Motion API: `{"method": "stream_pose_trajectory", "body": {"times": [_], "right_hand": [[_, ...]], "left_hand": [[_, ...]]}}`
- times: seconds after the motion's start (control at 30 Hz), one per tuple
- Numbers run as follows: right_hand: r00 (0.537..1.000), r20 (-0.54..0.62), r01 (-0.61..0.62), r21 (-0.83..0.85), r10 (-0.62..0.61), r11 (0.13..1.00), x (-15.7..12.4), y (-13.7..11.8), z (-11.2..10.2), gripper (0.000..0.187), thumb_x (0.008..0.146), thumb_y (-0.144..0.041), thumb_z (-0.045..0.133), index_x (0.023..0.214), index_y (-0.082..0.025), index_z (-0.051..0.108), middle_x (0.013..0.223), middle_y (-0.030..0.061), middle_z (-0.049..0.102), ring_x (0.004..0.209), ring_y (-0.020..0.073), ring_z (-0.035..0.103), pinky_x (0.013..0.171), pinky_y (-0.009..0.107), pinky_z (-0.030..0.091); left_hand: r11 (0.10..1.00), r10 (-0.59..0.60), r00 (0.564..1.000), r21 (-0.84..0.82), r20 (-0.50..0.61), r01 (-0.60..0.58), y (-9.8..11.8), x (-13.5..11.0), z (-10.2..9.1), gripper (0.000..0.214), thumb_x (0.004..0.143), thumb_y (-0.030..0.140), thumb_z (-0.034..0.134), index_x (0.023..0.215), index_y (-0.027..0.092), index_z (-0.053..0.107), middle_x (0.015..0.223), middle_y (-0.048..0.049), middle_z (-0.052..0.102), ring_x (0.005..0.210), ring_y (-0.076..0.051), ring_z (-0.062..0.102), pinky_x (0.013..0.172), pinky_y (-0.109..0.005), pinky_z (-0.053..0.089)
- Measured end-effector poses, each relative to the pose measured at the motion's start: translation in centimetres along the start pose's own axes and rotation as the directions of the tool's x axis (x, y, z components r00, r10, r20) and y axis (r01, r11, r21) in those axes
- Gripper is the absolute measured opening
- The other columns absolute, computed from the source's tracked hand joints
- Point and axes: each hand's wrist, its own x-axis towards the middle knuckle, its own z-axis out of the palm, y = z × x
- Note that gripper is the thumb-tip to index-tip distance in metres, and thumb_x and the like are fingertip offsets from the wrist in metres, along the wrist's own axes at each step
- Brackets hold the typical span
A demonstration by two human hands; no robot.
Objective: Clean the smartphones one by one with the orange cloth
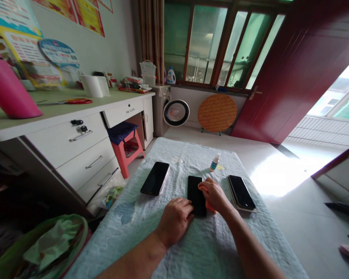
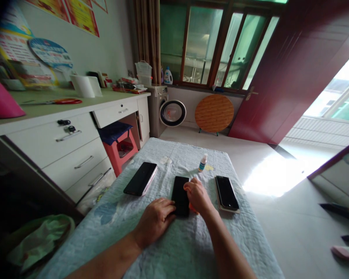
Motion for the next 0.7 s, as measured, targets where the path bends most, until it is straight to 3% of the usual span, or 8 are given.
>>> {"method": "stream_pose_trajectory", "body": {"times": [0.13,0.23,0.5,0.7], "right_hand": [[0.993,-0.116,-0.012,-0.036,0.008,0.999,0.8,0.5,1.4,0.025,0.089,-0.013,0.048,0.097,-0.018,0.071,0.092,0.0065,0.058,0.090,0.0177,0.053,0.085,0.029,0.042],[0.991,-0.136,0.000,-0.053,-0.007,0.999,1.2,0.3,1.8,0.027,0.092,-0.014,0.046,0.101,-0.018,0.071,0.093,0.0070,0.059,0.091,0.0182,0.051,0.087,0.029,0.040],[0.989,-0.068,0.130,-0.030,-0.132,0.991,0.9,-1.7,1.3,0.034,0.092,-0.009,0.044,0.111,-0.023,0.069,0.108,0.0064,0.065,0.096,0.0182,0.052,0.089,0.030,0.040],[0.984,0.023,0.174,0.075,-0.176,0.982,0.1,-3.6,0.4,0.029,0.093,-0.013,0.044,0.095,-0.022,0.072,0.097,0.0049,0.065,0.090,0.0162,0.055,0.086,0.029,0.042]], "left_hand": [[1.000,0.005,1.000,0.006,0.007,-0.005,-0.1,0.0,0.1,0.014,0.084,0.014,0.067,0.095,0.021,0.070,0.103,-0.0039,0.070,0.100,-0.023,0.062,0.093,-0.039,0.048],[1.000,0.009,1.000,0.003,0.008,-0.009,-0.1,0.0,0.0,0.014,0.084,0.013,0.067,0.095,0.021,0.070,0.102,-0.0043,0.070,0.100,-0.023,0.063,0.093,-0.038,0.048],[1.000,-0.021,0.999,-0.012,0.026,0.021,0.0,0.2,-0.1,0.013,0.083,0.011,0.066,0.092,0.021,0.069,0.098,-0.0041,0.070,0.099,-0.023,0.063,0.092,-0.037,0.048],[0.994,-0.083,0.997,-0.067,0.005,0.083,0.1,0.1,-0.2,0.019,0.084,0.015,0.063,0.102,0.022,0.063,0.103,-0.0036,0.066,0.100,-0.024,0.061,0.091,-0.037,0.048]]}}
